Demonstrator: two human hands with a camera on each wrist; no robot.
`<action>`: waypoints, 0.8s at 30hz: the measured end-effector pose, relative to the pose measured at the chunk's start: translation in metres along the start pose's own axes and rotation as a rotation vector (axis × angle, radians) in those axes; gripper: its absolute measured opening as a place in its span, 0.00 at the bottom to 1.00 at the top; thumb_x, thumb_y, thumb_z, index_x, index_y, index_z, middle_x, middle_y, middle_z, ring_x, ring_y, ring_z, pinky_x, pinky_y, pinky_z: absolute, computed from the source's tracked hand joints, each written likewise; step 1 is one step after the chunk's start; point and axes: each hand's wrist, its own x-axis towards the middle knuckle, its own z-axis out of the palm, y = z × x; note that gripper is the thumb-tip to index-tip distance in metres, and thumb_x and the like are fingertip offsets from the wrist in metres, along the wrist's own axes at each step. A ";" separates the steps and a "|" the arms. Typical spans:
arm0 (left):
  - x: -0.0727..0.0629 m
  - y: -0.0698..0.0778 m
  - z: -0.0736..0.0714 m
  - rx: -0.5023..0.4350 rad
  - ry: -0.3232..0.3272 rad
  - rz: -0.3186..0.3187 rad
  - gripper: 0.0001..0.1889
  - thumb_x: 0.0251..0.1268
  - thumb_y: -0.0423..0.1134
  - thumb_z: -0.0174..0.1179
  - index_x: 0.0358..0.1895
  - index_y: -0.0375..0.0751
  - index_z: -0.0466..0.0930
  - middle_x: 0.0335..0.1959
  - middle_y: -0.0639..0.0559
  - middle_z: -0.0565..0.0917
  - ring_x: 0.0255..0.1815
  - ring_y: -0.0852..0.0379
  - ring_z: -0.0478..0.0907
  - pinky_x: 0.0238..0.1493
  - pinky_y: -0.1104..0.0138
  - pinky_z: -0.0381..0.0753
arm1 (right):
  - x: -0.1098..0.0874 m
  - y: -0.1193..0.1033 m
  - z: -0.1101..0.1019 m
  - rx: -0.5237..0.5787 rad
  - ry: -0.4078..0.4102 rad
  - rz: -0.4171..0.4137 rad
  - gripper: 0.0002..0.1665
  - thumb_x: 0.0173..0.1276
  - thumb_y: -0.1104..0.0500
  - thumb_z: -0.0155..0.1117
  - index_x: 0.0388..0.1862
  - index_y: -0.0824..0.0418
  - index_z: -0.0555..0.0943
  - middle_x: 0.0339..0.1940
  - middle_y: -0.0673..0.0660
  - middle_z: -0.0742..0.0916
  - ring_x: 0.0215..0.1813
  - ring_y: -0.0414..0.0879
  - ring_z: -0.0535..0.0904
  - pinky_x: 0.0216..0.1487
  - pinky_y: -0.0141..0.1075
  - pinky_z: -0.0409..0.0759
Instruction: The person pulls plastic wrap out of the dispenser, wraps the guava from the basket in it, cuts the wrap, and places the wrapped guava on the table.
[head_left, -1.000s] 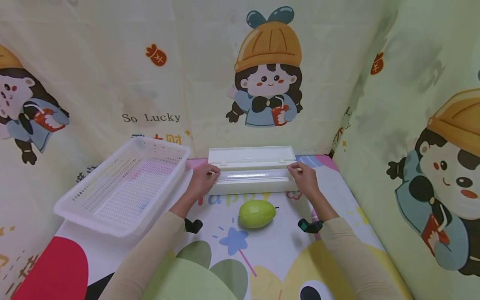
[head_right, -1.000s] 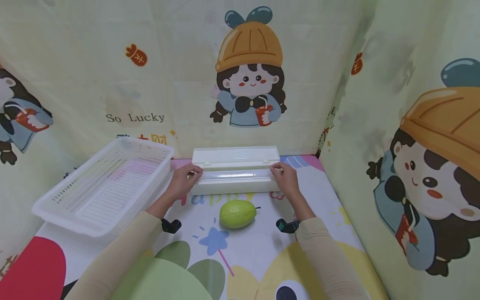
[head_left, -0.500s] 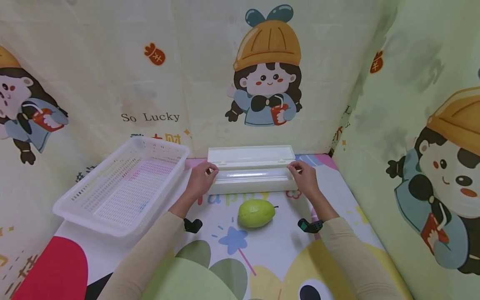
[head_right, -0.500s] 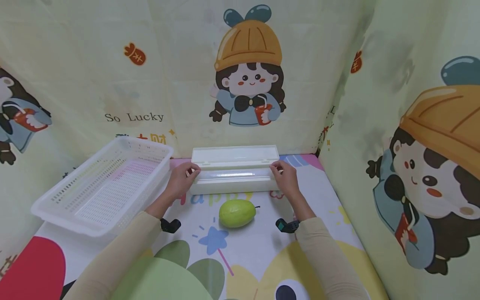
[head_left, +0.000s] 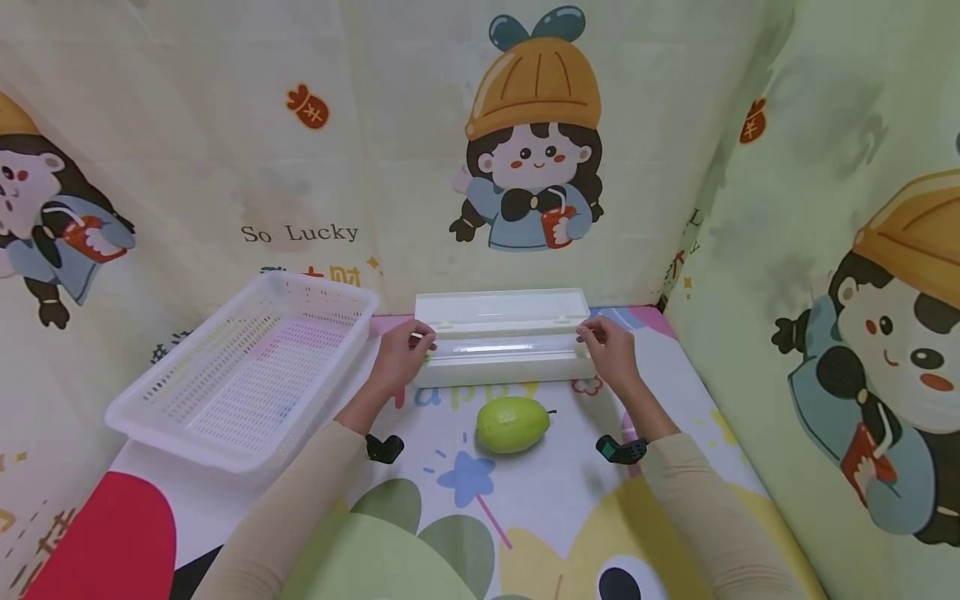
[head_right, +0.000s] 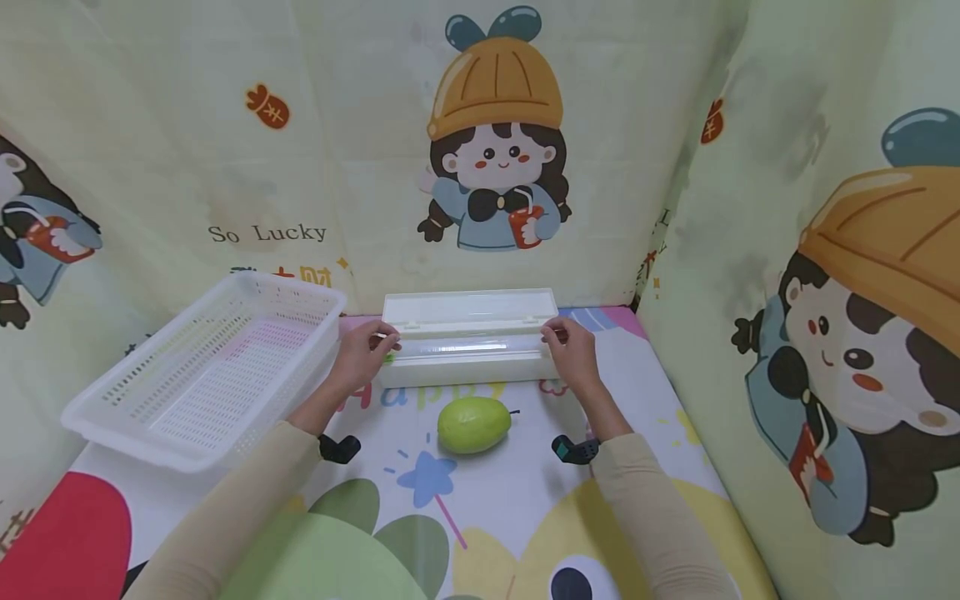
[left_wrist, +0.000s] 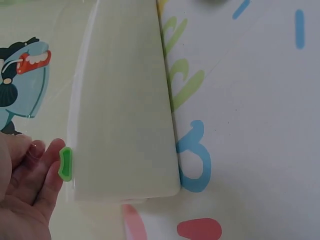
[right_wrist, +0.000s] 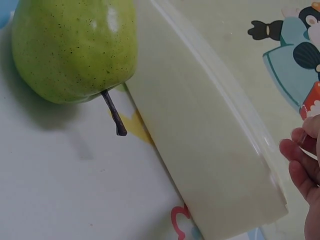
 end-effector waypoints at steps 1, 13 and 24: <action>0.000 0.000 0.000 -0.008 -0.001 0.002 0.07 0.71 0.38 0.56 0.44 0.39 0.78 0.41 0.44 0.84 0.43 0.49 0.85 0.44 0.60 0.84 | 0.000 0.000 0.000 0.005 0.004 -0.006 0.13 0.73 0.54 0.57 0.43 0.63 0.81 0.37 0.61 0.88 0.43 0.52 0.84 0.43 0.31 0.78; -0.001 -0.003 0.001 -0.015 0.010 0.037 0.13 0.58 0.30 0.66 0.46 0.36 0.80 0.43 0.41 0.84 0.41 0.50 0.82 0.51 0.58 0.84 | -0.001 0.001 0.000 0.031 -0.015 -0.066 0.12 0.65 0.60 0.67 0.46 0.64 0.83 0.39 0.61 0.86 0.41 0.48 0.81 0.37 0.13 0.72; 0.000 0.000 0.001 0.026 0.070 -0.034 0.06 0.64 0.38 0.64 0.42 0.44 0.84 0.42 0.48 0.86 0.41 0.52 0.82 0.48 0.60 0.84 | -0.004 0.002 -0.002 0.004 -0.021 -0.070 0.10 0.68 0.57 0.64 0.44 0.61 0.84 0.41 0.60 0.87 0.43 0.49 0.81 0.40 0.18 0.76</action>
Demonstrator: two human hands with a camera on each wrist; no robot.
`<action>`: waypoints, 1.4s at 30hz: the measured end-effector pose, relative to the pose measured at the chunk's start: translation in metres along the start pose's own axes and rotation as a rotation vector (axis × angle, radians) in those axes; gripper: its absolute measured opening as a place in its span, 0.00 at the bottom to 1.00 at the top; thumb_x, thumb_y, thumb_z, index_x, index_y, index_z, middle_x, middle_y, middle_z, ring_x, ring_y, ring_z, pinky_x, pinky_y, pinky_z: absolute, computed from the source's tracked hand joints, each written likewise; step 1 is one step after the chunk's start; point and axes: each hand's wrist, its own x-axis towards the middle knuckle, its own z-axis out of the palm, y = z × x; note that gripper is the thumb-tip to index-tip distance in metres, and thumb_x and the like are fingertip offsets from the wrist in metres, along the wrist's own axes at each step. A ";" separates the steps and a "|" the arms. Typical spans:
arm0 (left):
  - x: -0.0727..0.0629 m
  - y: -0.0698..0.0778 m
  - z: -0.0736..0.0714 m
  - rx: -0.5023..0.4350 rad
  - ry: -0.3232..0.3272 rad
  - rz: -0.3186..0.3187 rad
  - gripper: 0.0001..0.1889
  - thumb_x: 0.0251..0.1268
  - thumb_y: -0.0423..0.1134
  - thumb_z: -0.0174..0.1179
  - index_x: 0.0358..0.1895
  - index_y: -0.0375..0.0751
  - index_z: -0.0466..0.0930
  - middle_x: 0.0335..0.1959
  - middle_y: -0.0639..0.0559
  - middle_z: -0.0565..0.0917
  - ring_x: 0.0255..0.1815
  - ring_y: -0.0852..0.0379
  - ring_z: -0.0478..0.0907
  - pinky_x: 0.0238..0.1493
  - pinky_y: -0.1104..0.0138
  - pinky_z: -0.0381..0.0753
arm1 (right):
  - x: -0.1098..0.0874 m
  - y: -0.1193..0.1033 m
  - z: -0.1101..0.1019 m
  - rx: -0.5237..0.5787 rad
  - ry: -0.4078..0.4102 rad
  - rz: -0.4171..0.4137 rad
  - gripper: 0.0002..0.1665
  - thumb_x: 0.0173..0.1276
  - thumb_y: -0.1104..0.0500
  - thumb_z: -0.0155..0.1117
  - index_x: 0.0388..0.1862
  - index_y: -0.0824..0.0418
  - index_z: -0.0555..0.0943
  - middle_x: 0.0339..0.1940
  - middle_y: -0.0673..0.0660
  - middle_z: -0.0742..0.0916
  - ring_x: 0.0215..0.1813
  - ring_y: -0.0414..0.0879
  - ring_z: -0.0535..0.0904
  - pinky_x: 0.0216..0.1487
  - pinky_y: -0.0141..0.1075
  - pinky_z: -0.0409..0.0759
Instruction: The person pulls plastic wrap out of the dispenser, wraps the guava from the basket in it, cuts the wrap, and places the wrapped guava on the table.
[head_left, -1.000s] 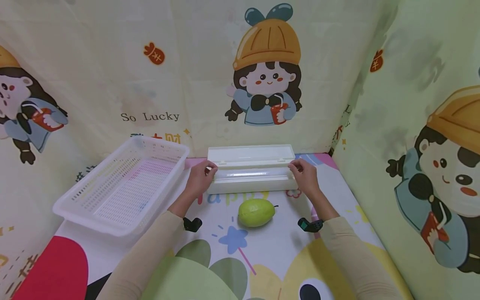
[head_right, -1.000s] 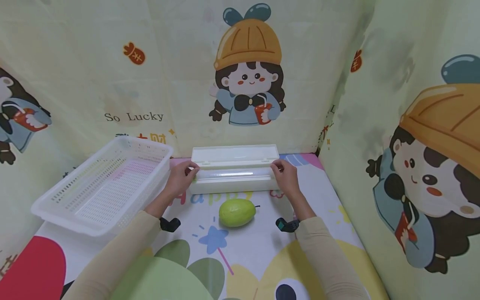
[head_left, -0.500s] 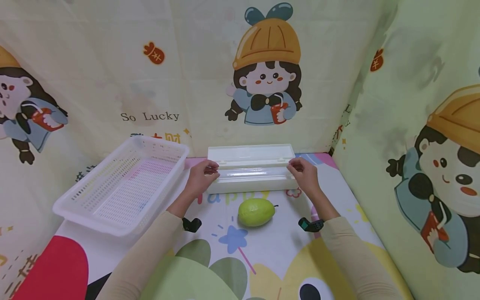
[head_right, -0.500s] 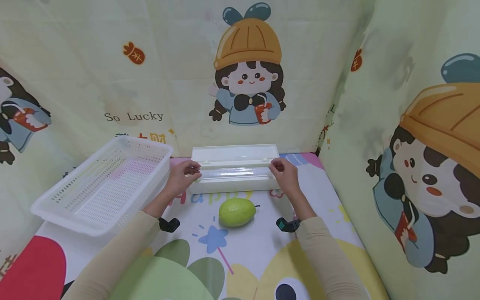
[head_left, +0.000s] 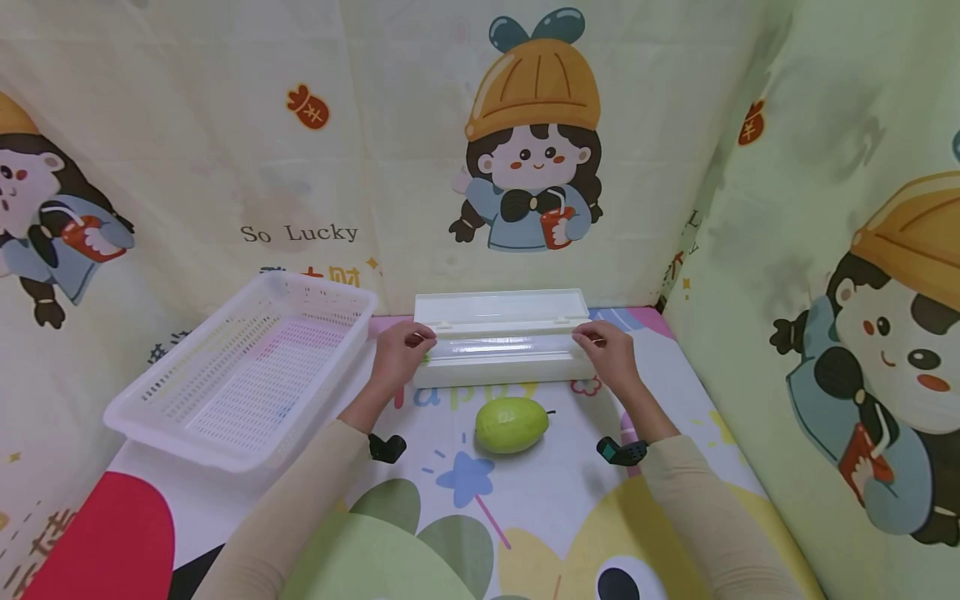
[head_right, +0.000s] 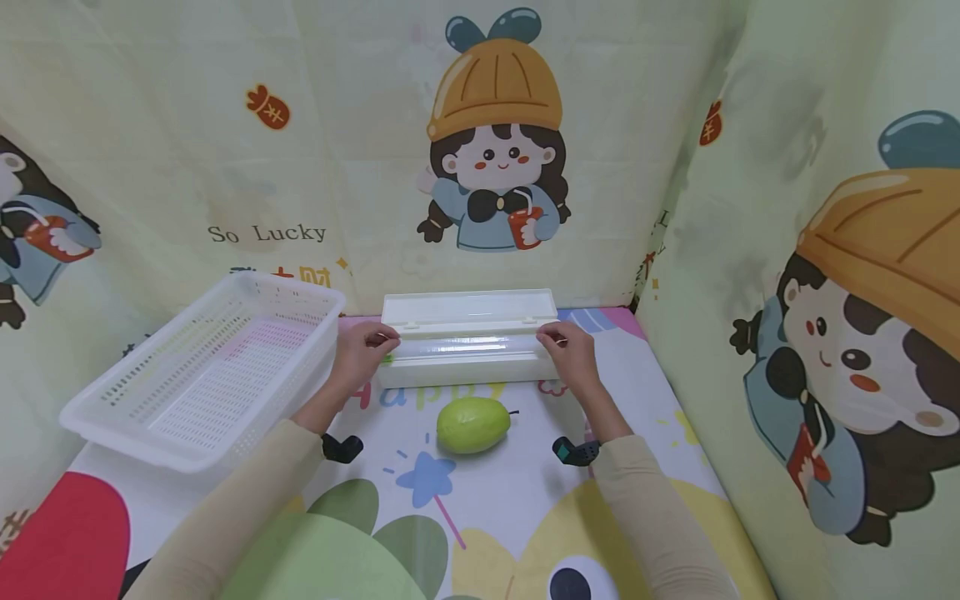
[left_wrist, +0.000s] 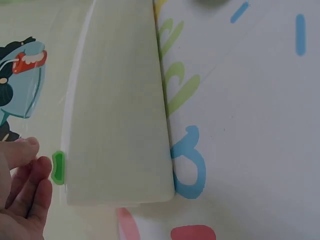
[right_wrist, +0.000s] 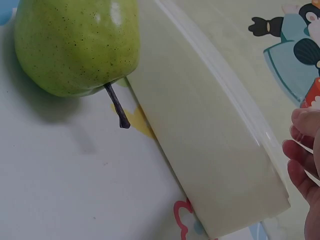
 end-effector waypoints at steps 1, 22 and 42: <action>0.000 0.000 -0.001 -0.008 0.003 -0.001 0.07 0.64 0.38 0.64 0.42 0.44 0.84 0.42 0.48 0.86 0.41 0.52 0.82 0.48 0.60 0.84 | 0.000 0.000 0.000 -0.002 -0.001 0.005 0.11 0.68 0.57 0.64 0.44 0.61 0.84 0.41 0.60 0.87 0.44 0.50 0.82 0.42 0.21 0.78; -0.005 -0.001 -0.012 -0.028 -0.006 -0.032 0.11 0.64 0.41 0.64 0.47 0.45 0.85 0.45 0.50 0.87 0.43 0.55 0.83 0.52 0.62 0.83 | 0.001 -0.002 -0.006 -0.028 0.019 0.004 0.11 0.66 0.57 0.65 0.43 0.63 0.86 0.42 0.61 0.88 0.44 0.52 0.84 0.39 0.15 0.73; -0.007 0.003 -0.023 -0.083 0.026 0.022 0.13 0.63 0.43 0.64 0.49 0.44 0.85 0.48 0.51 0.86 0.47 0.54 0.85 0.55 0.63 0.82 | -0.001 -0.005 -0.019 0.005 0.050 0.024 0.15 0.68 0.53 0.63 0.45 0.62 0.86 0.43 0.61 0.88 0.42 0.48 0.81 0.37 0.14 0.72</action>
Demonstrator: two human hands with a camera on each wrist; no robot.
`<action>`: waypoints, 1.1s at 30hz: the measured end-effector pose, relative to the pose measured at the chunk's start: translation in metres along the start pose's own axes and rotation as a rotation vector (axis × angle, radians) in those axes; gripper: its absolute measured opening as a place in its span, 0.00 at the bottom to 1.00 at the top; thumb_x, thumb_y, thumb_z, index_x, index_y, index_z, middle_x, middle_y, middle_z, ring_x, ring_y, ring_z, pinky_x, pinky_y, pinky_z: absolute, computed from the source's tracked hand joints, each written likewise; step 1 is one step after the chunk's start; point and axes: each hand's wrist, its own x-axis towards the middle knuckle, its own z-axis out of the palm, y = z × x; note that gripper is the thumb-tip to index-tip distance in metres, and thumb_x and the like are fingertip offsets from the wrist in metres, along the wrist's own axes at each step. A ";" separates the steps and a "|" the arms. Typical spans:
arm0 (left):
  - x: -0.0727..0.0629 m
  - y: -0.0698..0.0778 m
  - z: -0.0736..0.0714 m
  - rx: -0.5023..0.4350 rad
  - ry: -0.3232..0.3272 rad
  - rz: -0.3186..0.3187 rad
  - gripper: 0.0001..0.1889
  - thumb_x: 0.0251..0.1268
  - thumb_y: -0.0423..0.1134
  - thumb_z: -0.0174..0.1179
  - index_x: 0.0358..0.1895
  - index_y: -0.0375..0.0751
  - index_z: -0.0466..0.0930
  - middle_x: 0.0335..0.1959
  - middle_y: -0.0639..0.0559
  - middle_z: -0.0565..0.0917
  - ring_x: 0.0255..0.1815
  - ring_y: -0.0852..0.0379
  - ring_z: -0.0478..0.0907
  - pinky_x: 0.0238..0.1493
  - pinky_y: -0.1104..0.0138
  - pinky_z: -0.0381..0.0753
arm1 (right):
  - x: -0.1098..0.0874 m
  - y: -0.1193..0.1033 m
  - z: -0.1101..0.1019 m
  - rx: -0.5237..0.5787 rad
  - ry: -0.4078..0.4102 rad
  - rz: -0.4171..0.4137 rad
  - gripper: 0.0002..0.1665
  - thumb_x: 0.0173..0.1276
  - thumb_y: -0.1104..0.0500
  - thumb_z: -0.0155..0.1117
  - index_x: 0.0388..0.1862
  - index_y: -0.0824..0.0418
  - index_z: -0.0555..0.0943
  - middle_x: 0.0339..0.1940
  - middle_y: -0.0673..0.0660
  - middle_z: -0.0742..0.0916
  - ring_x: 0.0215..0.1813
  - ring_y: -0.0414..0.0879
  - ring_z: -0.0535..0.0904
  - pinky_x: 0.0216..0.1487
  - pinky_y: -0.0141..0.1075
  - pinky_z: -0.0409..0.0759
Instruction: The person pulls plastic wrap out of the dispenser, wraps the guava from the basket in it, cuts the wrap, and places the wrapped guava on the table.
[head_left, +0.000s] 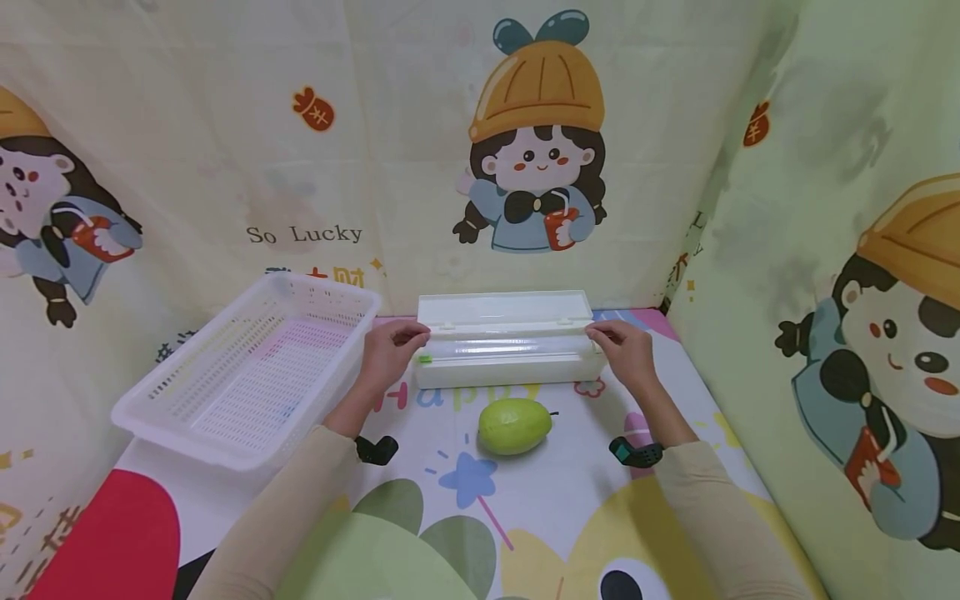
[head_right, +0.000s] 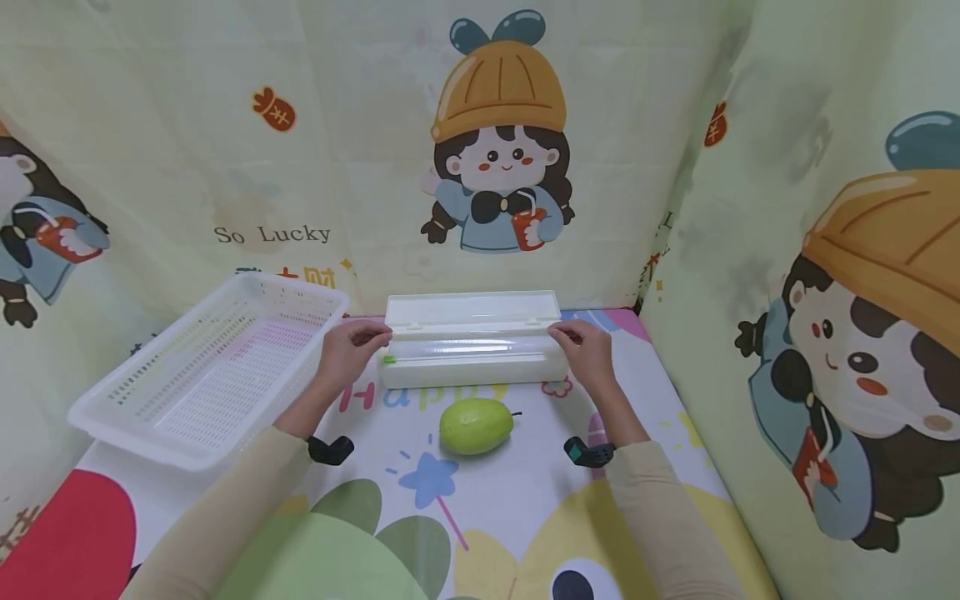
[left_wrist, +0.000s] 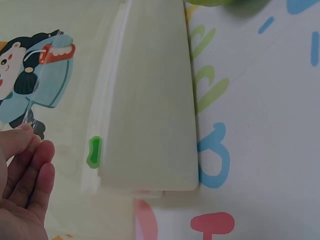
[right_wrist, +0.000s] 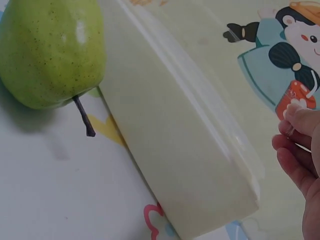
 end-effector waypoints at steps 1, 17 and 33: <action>0.000 0.001 0.000 -0.012 0.003 -0.001 0.14 0.63 0.44 0.64 0.49 0.44 0.85 0.48 0.51 0.85 0.48 0.53 0.84 0.55 0.62 0.82 | 0.000 0.000 -0.001 0.005 0.004 0.004 0.15 0.67 0.53 0.64 0.45 0.61 0.86 0.43 0.61 0.88 0.41 0.45 0.81 0.37 0.14 0.72; -0.006 0.010 -0.007 -0.091 0.049 -0.022 0.14 0.61 0.45 0.65 0.49 0.48 0.85 0.48 0.52 0.84 0.48 0.55 0.84 0.56 0.65 0.81 | 0.003 -0.004 -0.013 0.053 0.011 0.063 0.20 0.66 0.47 0.64 0.45 0.61 0.86 0.41 0.61 0.89 0.37 0.33 0.79 0.39 0.16 0.75; -0.012 0.014 -0.010 -0.157 0.093 -0.017 0.15 0.61 0.48 0.65 0.49 0.50 0.85 0.45 0.53 0.82 0.44 0.58 0.85 0.53 0.71 0.81 | 0.002 -0.009 -0.018 0.205 -0.018 0.008 0.18 0.71 0.53 0.59 0.48 0.65 0.84 0.46 0.66 0.87 0.37 0.32 0.84 0.43 0.21 0.81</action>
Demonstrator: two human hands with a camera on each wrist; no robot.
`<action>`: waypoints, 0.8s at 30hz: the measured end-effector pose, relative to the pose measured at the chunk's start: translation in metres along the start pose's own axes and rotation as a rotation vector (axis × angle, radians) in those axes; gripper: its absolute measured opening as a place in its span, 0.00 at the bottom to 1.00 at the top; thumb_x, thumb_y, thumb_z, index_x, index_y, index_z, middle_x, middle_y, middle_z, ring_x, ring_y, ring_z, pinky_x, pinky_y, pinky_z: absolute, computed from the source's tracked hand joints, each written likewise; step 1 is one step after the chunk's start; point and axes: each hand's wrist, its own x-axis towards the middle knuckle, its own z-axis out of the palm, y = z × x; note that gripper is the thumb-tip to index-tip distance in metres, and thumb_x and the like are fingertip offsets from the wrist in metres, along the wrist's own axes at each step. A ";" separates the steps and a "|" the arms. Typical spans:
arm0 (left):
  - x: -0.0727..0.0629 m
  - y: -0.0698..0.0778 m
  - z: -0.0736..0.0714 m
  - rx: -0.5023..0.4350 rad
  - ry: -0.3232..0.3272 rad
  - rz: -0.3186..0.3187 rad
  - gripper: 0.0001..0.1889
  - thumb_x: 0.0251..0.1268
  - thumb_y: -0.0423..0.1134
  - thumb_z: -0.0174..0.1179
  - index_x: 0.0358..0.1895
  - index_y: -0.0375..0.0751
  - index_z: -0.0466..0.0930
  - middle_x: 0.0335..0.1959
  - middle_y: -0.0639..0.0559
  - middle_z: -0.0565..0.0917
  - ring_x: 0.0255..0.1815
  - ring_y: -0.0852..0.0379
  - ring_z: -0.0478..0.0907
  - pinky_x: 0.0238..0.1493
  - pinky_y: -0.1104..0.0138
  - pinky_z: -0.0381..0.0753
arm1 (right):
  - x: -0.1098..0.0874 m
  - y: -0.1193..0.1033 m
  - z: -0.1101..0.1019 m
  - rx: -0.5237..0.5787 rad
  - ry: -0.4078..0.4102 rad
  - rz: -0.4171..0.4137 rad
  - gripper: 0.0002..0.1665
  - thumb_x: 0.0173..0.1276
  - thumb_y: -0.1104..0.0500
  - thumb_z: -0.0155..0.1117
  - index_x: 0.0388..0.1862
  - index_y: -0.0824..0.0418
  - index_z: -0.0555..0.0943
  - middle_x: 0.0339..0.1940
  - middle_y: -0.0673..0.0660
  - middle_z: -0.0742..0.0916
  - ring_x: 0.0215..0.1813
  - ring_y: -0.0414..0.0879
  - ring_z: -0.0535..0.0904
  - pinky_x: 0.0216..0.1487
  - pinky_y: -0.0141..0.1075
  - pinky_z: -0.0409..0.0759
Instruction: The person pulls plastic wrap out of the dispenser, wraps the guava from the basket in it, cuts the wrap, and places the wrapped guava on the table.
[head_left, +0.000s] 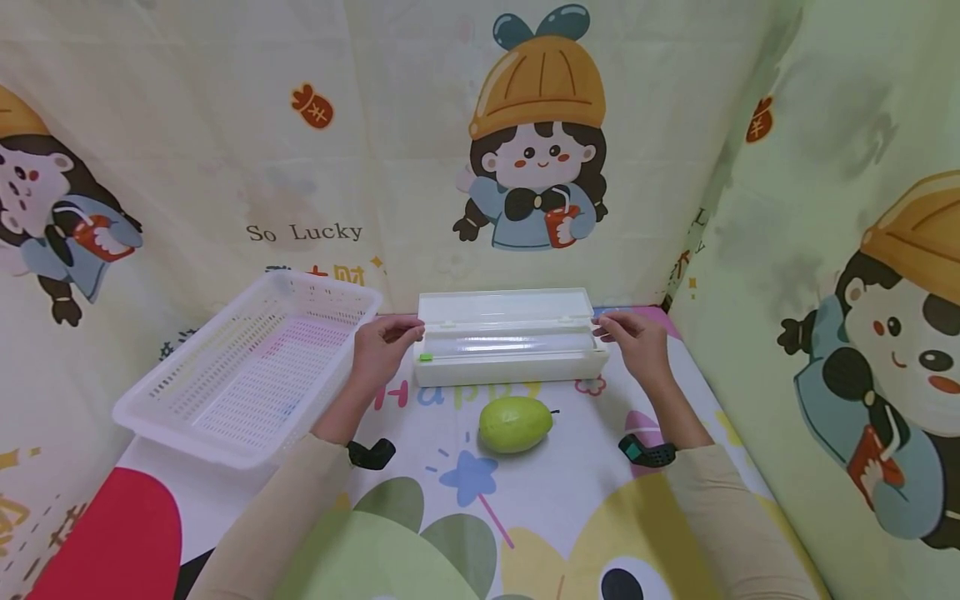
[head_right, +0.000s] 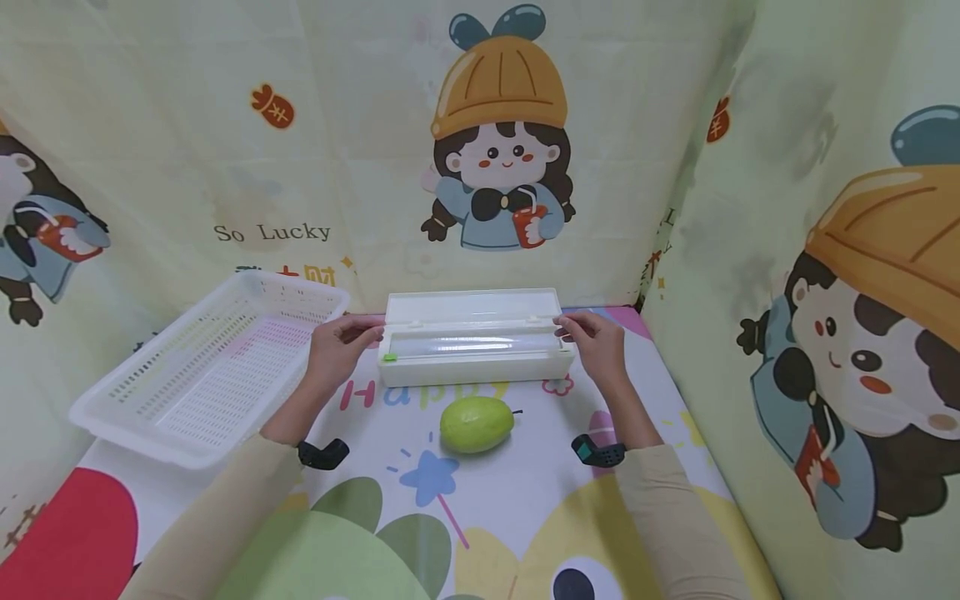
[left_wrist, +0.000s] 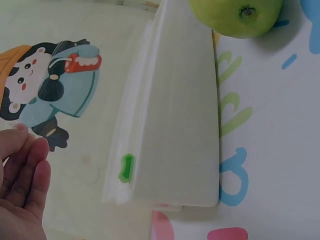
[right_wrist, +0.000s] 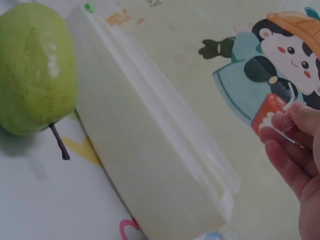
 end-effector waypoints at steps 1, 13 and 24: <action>0.000 0.001 0.000 -0.005 0.000 0.004 0.15 0.61 0.48 0.65 0.49 0.49 0.85 0.45 0.53 0.82 0.44 0.58 0.85 0.53 0.71 0.81 | 0.000 -0.002 0.000 0.009 -0.001 -0.003 0.17 0.71 0.54 0.59 0.48 0.65 0.83 0.46 0.66 0.87 0.37 0.32 0.85 0.43 0.21 0.81; -0.001 0.010 -0.002 -0.039 -0.011 0.018 0.18 0.61 0.50 0.64 0.49 0.44 0.84 0.44 0.50 0.86 0.43 0.58 0.85 0.50 0.74 0.81 | -0.013 -0.044 -0.007 -0.007 0.030 -0.017 0.15 0.70 0.60 0.59 0.48 0.70 0.83 0.44 0.70 0.86 0.37 0.33 0.84 0.45 0.19 0.79; -0.009 0.043 -0.009 -0.024 -0.019 0.048 0.12 0.65 0.38 0.62 0.48 0.37 0.83 0.45 0.42 0.86 0.44 0.50 0.85 0.45 0.80 0.80 | -0.011 -0.052 -0.012 0.038 0.054 -0.095 0.12 0.66 0.64 0.63 0.44 0.72 0.84 0.39 0.71 0.86 0.34 0.35 0.85 0.42 0.23 0.82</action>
